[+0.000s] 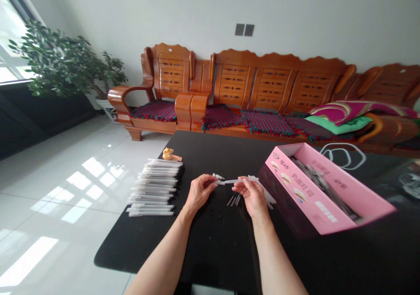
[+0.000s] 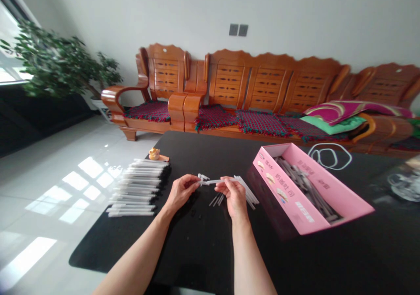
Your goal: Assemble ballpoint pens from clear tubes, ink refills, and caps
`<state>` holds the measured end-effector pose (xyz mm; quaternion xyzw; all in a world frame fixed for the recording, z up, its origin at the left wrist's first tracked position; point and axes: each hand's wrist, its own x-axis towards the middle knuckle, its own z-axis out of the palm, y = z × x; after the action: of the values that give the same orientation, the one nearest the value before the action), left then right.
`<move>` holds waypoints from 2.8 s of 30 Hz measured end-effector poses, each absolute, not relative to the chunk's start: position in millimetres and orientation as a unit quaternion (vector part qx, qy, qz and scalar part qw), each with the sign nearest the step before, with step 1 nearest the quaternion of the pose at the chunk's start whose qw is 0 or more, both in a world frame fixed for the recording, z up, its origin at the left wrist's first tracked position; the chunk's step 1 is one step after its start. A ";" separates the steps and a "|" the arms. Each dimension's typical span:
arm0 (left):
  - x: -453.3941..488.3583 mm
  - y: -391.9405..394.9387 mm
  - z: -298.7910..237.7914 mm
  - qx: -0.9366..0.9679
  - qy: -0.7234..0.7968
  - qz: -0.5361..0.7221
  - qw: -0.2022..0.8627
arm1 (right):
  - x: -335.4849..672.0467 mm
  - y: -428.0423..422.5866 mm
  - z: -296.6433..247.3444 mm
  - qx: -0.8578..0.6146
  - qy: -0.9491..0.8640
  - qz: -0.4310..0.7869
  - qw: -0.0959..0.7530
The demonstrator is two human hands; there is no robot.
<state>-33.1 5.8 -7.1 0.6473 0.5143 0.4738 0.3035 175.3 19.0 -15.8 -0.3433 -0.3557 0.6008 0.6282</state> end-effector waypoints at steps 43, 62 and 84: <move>-60.2 2.9 -4.7 0.628 0.597 0.467 0.178 | 188.8 24.2 -18.2 -0.308 -0.287 0.582 0.696; -61.2 6.4 -11.9 0.631 0.582 0.468 0.211 | 188.2 20.3 -11.1 -0.270 -0.284 0.608 0.691; -50.7 1.4 -3.3 0.644 0.557 0.461 0.249 | 186.4 23.1 -17.2 -0.314 -0.304 0.615 0.656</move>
<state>-50.7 1.4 -3.3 0.6445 0.5570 0.4607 0.2492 186.4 23.1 -17.2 -0.3138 -0.3040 0.6151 0.6564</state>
